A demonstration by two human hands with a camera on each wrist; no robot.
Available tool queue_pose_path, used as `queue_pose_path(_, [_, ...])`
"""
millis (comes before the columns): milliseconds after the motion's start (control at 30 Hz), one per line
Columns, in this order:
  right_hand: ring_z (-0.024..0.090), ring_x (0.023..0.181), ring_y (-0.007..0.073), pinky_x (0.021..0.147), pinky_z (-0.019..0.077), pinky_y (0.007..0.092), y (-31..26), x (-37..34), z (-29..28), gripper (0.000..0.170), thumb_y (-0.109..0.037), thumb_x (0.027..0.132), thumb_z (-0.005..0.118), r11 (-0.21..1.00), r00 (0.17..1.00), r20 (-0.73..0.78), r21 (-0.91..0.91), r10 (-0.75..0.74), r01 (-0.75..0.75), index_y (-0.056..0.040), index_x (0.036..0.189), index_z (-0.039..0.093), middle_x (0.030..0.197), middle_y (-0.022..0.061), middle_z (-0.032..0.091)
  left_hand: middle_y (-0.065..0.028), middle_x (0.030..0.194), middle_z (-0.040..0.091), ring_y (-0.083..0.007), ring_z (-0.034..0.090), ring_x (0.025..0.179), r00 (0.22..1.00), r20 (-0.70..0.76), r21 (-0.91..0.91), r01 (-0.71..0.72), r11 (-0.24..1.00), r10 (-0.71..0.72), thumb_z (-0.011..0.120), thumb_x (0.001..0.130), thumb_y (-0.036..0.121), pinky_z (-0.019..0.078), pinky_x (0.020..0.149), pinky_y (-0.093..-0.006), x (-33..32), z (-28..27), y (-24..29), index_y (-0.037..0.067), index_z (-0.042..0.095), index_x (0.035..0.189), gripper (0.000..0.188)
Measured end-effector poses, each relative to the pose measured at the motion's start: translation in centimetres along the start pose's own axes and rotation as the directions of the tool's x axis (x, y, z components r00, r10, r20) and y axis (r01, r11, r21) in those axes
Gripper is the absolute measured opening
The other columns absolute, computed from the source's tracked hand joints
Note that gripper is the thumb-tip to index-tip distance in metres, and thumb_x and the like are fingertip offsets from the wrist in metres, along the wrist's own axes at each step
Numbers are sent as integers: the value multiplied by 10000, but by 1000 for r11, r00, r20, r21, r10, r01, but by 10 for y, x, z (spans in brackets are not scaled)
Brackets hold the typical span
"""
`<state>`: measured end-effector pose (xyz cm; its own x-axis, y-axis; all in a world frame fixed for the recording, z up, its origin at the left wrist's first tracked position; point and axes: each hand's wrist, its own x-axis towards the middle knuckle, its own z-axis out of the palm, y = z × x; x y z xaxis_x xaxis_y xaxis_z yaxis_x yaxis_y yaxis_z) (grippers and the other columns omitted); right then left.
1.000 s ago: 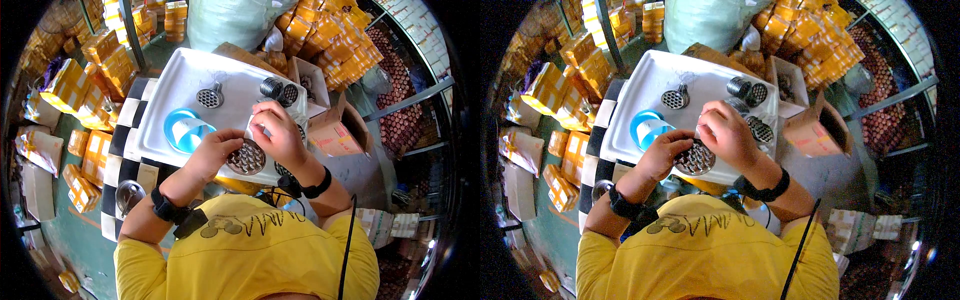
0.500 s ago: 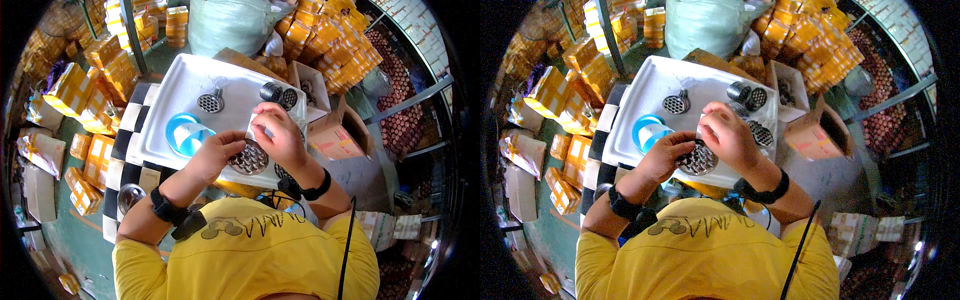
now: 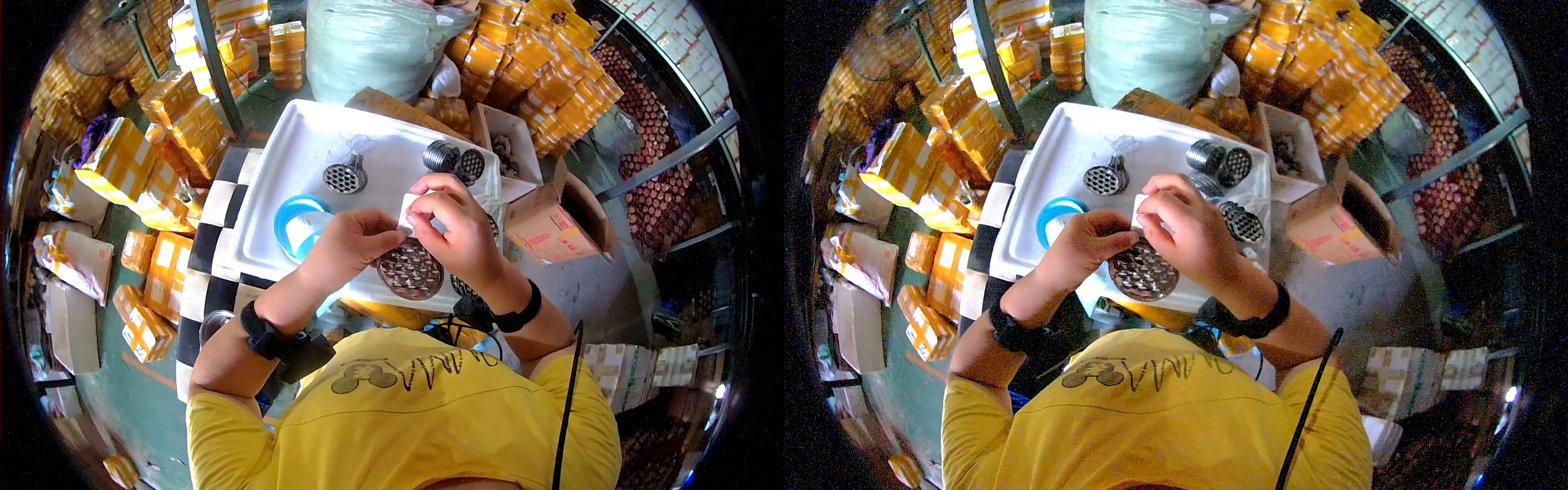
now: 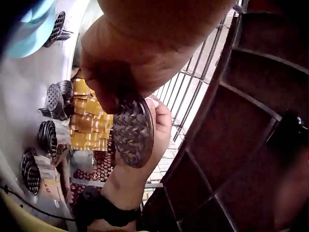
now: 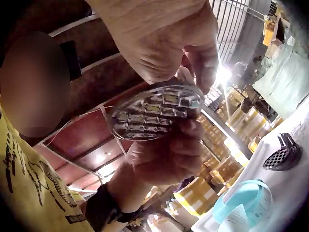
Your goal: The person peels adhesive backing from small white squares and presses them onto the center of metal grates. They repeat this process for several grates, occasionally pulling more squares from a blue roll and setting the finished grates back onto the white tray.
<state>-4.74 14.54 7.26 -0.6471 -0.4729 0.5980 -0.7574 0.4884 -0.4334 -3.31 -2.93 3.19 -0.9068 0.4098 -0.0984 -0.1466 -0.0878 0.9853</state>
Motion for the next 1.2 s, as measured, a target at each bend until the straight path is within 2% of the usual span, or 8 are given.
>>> queue_pose_path(200, [587, 728, 274, 610, 483, 329, 1, -1, 1, 137, -23, 698, 621, 999, 1000, 12, -27, -23, 23, -44, 789, 521, 930, 108, 537, -36, 692, 599, -53, 498, 614, 988, -92, 139, -108, 984, 121, 589, 813, 128, 421, 547, -220, 0, 5, -5, -48, 603, 837, 178])
queue_pose_path(400, [596, 747, 247, 645, 499, 321, -3, -3, 3, 425, -14, 687, 635, 998, 1000, 11, -64, 1, 0, -86, 1094, 534, 1081, 131, 510, -66, 637, 589, -60, 500, 584, 937, -227, 272, -200, 941, 265, 587, 804, 115, 426, 530, -238, -2, 3, -4, -36, 603, 814, 153])
queue_pose_path(433, [599, 768, 204, 682, 494, 294, -1, -8, 7, 616, -6, 675, 649, 981, 991, -7, 142, 136, -134, -68, 1241, 412, 1136, 137, 496, -70, 641, 593, -66, 506, 582, 941, -228, 290, -179, 940, 249, 590, 802, 118, 429, 531, -241, -2, 3, -4, -35, 605, 815, 154])
queue_pose_path(533, [586, 793, 147, 705, 478, 272, 7, -13, 10, 683, 8, 672, 660, 859, 963, 4, 451, 269, -242, -32, 1273, 338, 1175, 129, 476, -82, 651, 606, -87, 525, 574, 950, -238, 341, -110, 933, 199, 598, 795, 125, 436, 536, -249, -7, 1, -7, -32, 611, 819, 159])
queue_pose_path(567, [578, 801, 115, 710, 468, 262, 6, -12, 9, 533, -40, 716, 657, 780, 950, 83, 552, 301, -295, -11, 1198, 431, 1099, 119, 538, -90, 666, 613, -93, 533, 575, 954, -226, 324, -118, 939, 197, 605, 789, 135, 440, 541, -251, -7, 1, -11, -28, 615, 832, 169])
queue_pose_path(667, [581, 789, 108, 716, 468, 260, 16, -17, 7, 350, -105, 756, 645, 696, 851, 394, 500, 346, -515, 8, 1067, 530, 946, 93, 609, -89, 676, 615, -94, 534, 579, 961, -215, 304, -106, 947, 176, 606, 790, 136, 441, 548, -249, -9, 3, -9, -28, 612, 841, 172])
queue_pose_path(700, [588, 769, 110, 712, 469, 259, 13, -15, 10, 232, -143, 774, 633, 717, 865, 322, 486, 384, -499, 14, 936, 582, 805, 71, 634, -79, 680, 615, -89, 535, 587, 964, -214, 279, -94, 956, 158, 602, 793, 128, 440, 553, -241, -9, 5, -10, -29, 607, 848, 166])
queue_pose_path(1200, [598, 674, 118, 613, 472, 258, 16, -20, 16, 207, -162, 768, 627, 775, 860, 250, 374, 445, -510, 23, 857, 599, 730, 114, 633, -50, 668, 605, -62, 529, 588, 977, -190, 197, -58, 979, 96, 580, 814, 101, 435, 532, -219, -9, 8, -12, -46, 602, 843, 152])
